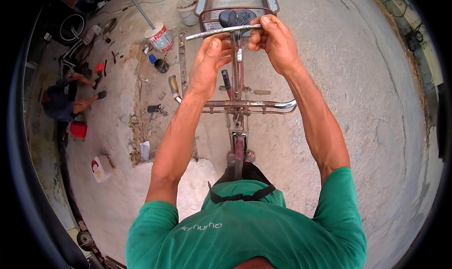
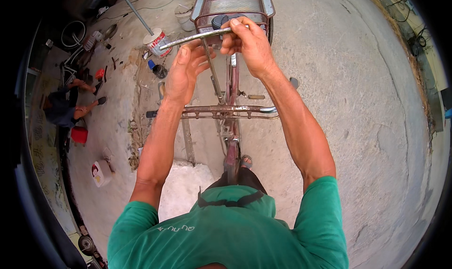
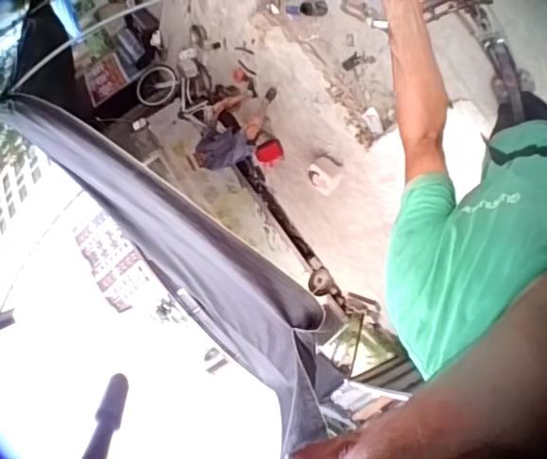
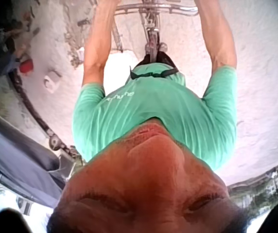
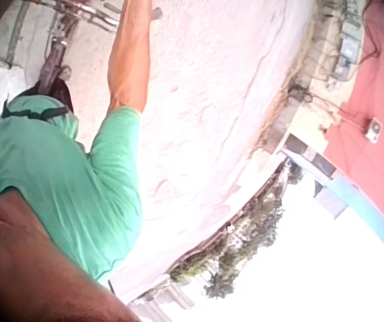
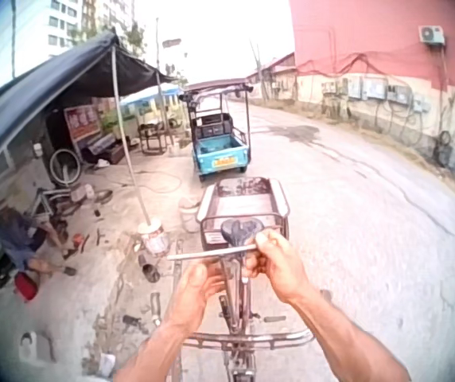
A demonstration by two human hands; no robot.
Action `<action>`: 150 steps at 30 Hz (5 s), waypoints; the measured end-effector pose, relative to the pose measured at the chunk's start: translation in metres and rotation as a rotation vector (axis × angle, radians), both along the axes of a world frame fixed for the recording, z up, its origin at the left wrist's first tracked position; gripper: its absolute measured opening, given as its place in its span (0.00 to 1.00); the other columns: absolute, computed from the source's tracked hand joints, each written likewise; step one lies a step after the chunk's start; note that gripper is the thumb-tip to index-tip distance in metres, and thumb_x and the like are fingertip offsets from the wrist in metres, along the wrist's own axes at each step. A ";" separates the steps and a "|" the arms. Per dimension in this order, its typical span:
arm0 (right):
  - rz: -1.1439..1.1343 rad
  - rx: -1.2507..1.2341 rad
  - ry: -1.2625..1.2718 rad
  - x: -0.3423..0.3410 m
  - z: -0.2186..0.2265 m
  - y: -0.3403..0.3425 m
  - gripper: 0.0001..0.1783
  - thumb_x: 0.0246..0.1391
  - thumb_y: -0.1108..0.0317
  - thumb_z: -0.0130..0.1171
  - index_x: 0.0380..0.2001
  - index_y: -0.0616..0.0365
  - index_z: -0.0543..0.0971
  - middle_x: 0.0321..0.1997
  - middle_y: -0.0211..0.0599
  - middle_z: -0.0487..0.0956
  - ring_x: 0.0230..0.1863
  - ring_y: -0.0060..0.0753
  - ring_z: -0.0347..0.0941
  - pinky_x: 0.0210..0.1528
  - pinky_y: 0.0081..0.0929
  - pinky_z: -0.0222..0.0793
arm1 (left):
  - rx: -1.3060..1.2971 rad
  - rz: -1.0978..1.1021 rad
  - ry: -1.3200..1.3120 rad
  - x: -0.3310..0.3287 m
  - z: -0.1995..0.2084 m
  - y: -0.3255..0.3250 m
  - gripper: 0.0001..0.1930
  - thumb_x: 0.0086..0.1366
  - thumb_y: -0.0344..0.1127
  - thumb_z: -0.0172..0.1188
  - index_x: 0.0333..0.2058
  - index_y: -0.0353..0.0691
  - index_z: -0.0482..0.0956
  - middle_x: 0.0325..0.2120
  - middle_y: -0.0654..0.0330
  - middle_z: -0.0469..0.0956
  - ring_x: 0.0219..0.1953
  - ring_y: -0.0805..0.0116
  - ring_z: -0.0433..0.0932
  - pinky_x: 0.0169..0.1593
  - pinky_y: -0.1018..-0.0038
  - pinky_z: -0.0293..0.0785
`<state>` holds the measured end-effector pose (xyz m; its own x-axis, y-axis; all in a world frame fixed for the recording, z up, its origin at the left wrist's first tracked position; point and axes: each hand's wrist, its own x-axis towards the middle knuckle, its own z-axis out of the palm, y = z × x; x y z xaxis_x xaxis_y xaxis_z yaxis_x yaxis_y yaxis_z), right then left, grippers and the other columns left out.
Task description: The person uses a T-handle socket wrench to tighten bolts on a bicycle handlebar, then pulls a metal rod from the frame and holds it.
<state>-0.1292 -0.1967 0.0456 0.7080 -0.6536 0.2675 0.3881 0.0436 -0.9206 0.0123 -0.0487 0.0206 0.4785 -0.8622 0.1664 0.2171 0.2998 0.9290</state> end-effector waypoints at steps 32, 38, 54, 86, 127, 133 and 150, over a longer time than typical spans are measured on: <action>-0.412 -0.393 0.201 -0.029 0.000 0.070 0.23 0.71 0.52 0.58 0.49 0.65 0.79 0.34 0.42 0.85 0.35 0.29 0.82 0.39 0.33 0.77 | 0.169 0.310 0.419 -0.018 0.073 -0.037 0.14 0.81 0.43 0.50 0.46 0.35 0.73 0.36 0.53 0.81 0.36 0.54 0.81 0.44 0.51 0.79; -0.429 -0.846 0.768 -0.085 -0.107 0.055 0.20 0.63 0.52 0.63 0.39 0.62 0.83 0.33 0.45 0.84 0.34 0.47 0.82 0.40 0.43 0.76 | 0.318 0.254 0.267 -0.015 0.083 -0.045 0.10 0.78 0.35 0.48 0.46 0.33 0.73 0.35 0.53 0.80 0.34 0.57 0.80 0.40 0.53 0.79; -0.514 -1.231 0.775 -0.090 -0.157 0.063 0.15 0.55 0.58 0.67 0.20 0.55 0.80 0.21 0.38 0.78 0.26 0.46 0.78 0.33 0.45 0.70 | 0.535 -0.556 0.057 0.058 0.087 -0.063 0.09 0.80 0.39 0.51 0.46 0.40 0.75 0.16 0.76 0.59 0.18 0.79 0.59 0.30 0.73 0.66; -0.494 -1.155 0.839 -0.092 -0.154 0.069 0.11 0.51 0.59 0.66 0.22 0.53 0.82 0.25 0.37 0.82 0.30 0.43 0.81 0.39 0.43 0.73 | 0.734 -0.424 -1.074 0.032 0.141 -0.030 0.16 0.69 0.36 0.63 0.49 0.34 0.73 0.36 0.56 0.86 0.31 0.67 0.79 0.37 0.66 0.76; -0.506 -1.145 0.813 -0.089 -0.155 0.065 0.10 0.47 0.62 0.66 0.20 0.54 0.81 0.23 0.39 0.80 0.27 0.45 0.80 0.37 0.43 0.74 | 0.290 0.516 -1.638 0.012 0.078 -0.027 0.24 0.67 0.58 0.65 0.32 0.39 0.81 0.26 0.55 0.81 0.30 0.49 0.83 0.35 0.54 0.75; -0.576 -1.151 0.764 -0.089 -0.159 0.067 0.10 0.46 0.63 0.66 0.19 0.56 0.80 0.22 0.40 0.79 0.26 0.47 0.79 0.36 0.44 0.74 | 0.065 0.397 -1.551 0.036 0.068 -0.043 0.21 0.68 0.55 0.65 0.32 0.41 0.86 0.23 0.58 0.81 0.24 0.56 0.79 0.30 0.61 0.71; -0.582 -1.148 0.774 -0.084 -0.159 0.064 0.10 0.44 0.61 0.65 0.16 0.54 0.79 0.20 0.39 0.80 0.25 0.46 0.79 0.32 0.46 0.74 | -0.048 0.535 -1.345 -0.015 0.061 -0.040 0.11 0.67 0.45 0.67 0.36 0.44 0.86 0.31 0.63 0.81 0.40 0.62 0.76 0.59 0.61 0.58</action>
